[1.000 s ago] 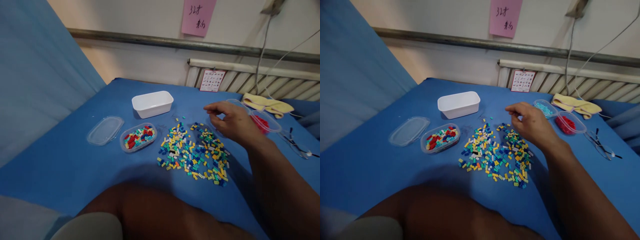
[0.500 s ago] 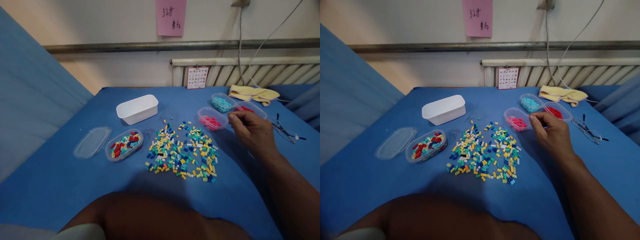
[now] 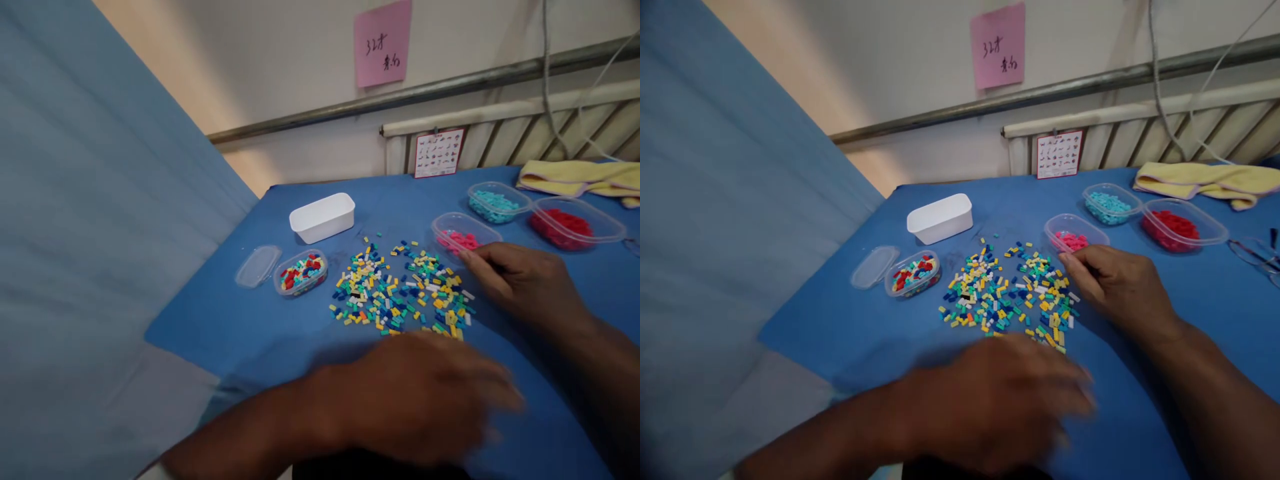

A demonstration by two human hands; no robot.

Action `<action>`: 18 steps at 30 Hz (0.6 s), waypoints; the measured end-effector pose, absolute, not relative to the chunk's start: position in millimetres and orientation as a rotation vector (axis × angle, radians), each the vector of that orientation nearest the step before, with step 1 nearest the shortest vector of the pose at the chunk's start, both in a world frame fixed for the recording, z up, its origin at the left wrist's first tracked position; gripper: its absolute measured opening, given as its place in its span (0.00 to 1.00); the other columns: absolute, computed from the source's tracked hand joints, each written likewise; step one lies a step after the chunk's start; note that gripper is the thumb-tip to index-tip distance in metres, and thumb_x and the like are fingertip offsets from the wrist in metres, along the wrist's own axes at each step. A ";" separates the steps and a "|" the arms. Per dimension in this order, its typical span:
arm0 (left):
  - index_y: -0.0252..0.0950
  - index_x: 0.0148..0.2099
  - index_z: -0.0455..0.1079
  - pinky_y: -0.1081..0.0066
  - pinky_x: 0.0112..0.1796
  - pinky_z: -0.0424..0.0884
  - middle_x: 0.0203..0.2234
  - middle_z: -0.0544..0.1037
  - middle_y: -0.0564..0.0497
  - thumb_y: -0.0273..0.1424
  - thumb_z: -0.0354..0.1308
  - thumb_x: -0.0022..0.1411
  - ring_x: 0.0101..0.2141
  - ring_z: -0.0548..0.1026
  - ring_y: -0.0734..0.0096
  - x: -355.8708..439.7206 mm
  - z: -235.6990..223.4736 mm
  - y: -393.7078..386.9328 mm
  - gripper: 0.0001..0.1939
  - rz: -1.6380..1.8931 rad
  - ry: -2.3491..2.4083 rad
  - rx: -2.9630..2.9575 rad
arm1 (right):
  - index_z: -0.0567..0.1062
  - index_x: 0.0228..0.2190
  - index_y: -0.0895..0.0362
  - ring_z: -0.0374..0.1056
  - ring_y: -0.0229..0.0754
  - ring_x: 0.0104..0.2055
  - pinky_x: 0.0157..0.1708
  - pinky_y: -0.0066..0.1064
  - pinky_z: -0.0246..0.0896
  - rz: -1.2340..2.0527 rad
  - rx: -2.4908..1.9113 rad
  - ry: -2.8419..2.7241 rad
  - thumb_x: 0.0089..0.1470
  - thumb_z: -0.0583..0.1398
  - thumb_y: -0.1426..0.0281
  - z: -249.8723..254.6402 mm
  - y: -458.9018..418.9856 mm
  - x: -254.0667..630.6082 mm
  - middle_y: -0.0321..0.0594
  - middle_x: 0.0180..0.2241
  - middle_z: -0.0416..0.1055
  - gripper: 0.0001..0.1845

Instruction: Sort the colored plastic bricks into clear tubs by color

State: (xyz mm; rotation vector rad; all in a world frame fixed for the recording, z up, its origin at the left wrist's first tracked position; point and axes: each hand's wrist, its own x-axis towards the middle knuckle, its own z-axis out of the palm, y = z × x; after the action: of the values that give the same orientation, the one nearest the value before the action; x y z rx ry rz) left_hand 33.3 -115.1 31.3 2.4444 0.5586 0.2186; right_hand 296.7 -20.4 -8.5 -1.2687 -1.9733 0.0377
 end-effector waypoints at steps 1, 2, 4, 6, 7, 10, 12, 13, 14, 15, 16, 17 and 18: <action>0.46 0.71 0.69 0.54 0.68 0.71 0.67 0.75 0.44 0.40 0.57 0.77 0.69 0.71 0.56 9.9 35.2 -108.6 0.24 0.404 0.745 2.479 | 0.81 0.31 0.49 0.76 0.50 0.27 0.29 0.42 0.62 0.044 -1.252 -1.975 0.71 0.58 0.57 -9.2 -20.6 295.4 0.43 0.29 0.81 0.18; 0.48 0.74 0.65 0.50 0.70 0.67 0.69 0.73 0.44 0.39 0.59 0.76 0.71 0.69 0.53 -15.5 37.0 -102.8 0.27 0.624 1.029 2.493 | 0.81 0.31 0.50 0.76 0.49 0.27 0.29 0.41 0.62 0.053 -1.232 -1.978 0.70 0.59 0.57 -10.1 -20.7 293.9 0.42 0.28 0.81 0.18; 0.47 0.77 0.59 0.42 0.74 0.58 0.75 0.65 0.42 0.40 0.62 0.74 0.75 0.61 0.47 -67.9 35.1 -93.4 0.34 0.888 1.646 2.381 | 0.80 0.30 0.50 0.75 0.46 0.26 0.29 0.38 0.62 0.077 -1.190 -1.995 0.70 0.60 0.58 -12.8 -20.2 290.4 0.39 0.27 0.80 0.18; 0.39 0.78 0.56 0.40 0.75 0.52 0.76 0.60 0.37 0.43 0.65 0.70 0.76 0.57 0.39 -113.9 27.5 -86.0 0.40 0.938 1.994 2.165 | 0.79 0.29 0.51 0.73 0.44 0.26 0.29 0.37 0.61 0.097 -1.162 -2.021 0.70 0.60 0.58 -16.5 -19.3 286.8 0.38 0.26 0.78 0.18; 0.35 0.78 0.54 0.40 0.75 0.51 0.77 0.58 0.34 0.44 0.68 0.67 0.76 0.56 0.36 -131.8 22.6 -82.5 0.45 0.909 2.065 2.030 | 0.79 0.29 0.51 0.73 0.43 0.26 0.29 0.36 0.60 0.112 -1.153 -2.039 0.71 0.60 0.58 -18.4 -18.8 285.3 0.38 0.26 0.78 0.19; 0.32 0.78 0.51 0.42 0.75 0.52 0.77 0.56 0.30 0.45 0.73 0.60 0.76 0.56 0.35 -160.8 8.8 -71.8 0.55 0.826 2.055 1.685 | 0.77 0.27 0.52 0.70 0.41 0.25 0.29 0.35 0.58 0.155 -1.128 -2.075 0.71 0.59 0.58 -22.2 -17.9 282.4 0.37 0.24 0.76 0.20; 0.32 0.78 0.52 0.43 0.75 0.53 0.76 0.59 0.31 0.43 0.74 0.58 0.75 0.59 0.39 -162.8 3.0 -64.1 0.55 0.822 1.987 1.596 | 0.76 0.26 0.52 0.69 0.41 0.24 0.29 0.35 0.57 0.175 -1.122 -2.078 0.71 0.59 0.58 -23.1 -17.7 281.8 0.36 0.24 0.75 0.21; 0.33 0.77 0.53 0.44 0.74 0.56 0.74 0.63 0.32 0.41 0.74 0.58 0.73 0.63 0.41 -160.6 1.6 -60.5 0.53 0.842 1.958 1.576 | 0.75 0.25 0.52 0.68 0.41 0.23 0.28 0.35 0.56 0.181 -1.125 -2.076 0.71 0.59 0.57 -23.2 -17.5 281.8 0.36 0.23 0.75 0.22; 0.34 0.75 0.56 0.45 0.73 0.59 0.72 0.67 0.34 0.40 0.74 0.57 0.71 0.67 0.44 -157.1 1.2 -57.2 0.50 0.867 1.937 1.566 | 0.75 0.25 0.52 0.67 0.40 0.23 0.28 0.34 0.56 0.191 -1.130 -2.075 0.71 0.58 0.57 -23.3 -17.3 281.7 0.36 0.23 0.74 0.23; 0.34 0.73 0.58 0.47 0.71 0.63 0.69 0.71 0.35 0.39 0.74 0.57 0.68 0.71 0.46 -152.9 1.9 -54.3 0.48 0.892 1.922 1.564 | 0.75 0.25 0.52 0.67 0.40 0.23 0.28 0.34 0.56 0.202 -1.135 -2.075 0.71 0.58 0.57 -23.5 -16.9 281.7 0.36 0.23 0.74 0.23; 0.34 0.71 0.60 0.48 0.69 0.67 0.66 0.74 0.36 0.38 0.74 0.56 0.65 0.74 0.48 -148.1 3.4 -51.8 0.46 0.918 1.903 1.573 | 0.75 0.25 0.52 0.66 0.40 0.23 0.28 0.34 0.56 0.214 -1.140 -2.076 0.71 0.58 0.57 -23.7 -16.6 281.6 0.36 0.23 0.74 0.23; 0.34 0.70 0.61 0.49 0.67 0.69 0.64 0.75 0.37 0.37 0.74 0.56 0.63 0.76 0.49 -143.0 5.7 -49.8 0.44 0.943 1.878 1.601 | 0.75 0.25 0.52 0.66 0.40 0.23 0.28 0.34 0.56 0.226 -1.142 -2.077 0.71 0.58 0.56 -23.9 -16.2 281.4 0.35 0.23 0.74 0.23; 0.34 0.68 0.62 0.51 0.65 0.71 0.63 0.76 0.37 0.37 0.74 0.56 0.61 0.77 0.50 -137.5 8.6 -48.0 0.42 0.956 1.842 1.654 | 0.75 0.25 0.52 0.66 0.40 0.23 0.28 0.34 0.56 0.235 -1.143 -2.077 0.71 0.59 0.56 -24.3 -15.8 281.2 0.35 0.23 0.74 0.23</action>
State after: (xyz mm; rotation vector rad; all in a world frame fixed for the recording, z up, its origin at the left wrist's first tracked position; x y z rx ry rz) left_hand -137.5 -48.0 8.6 1.6536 1.8416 0.9560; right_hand 281.2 -15.8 -24.3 -1.1430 -2.0769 0.2351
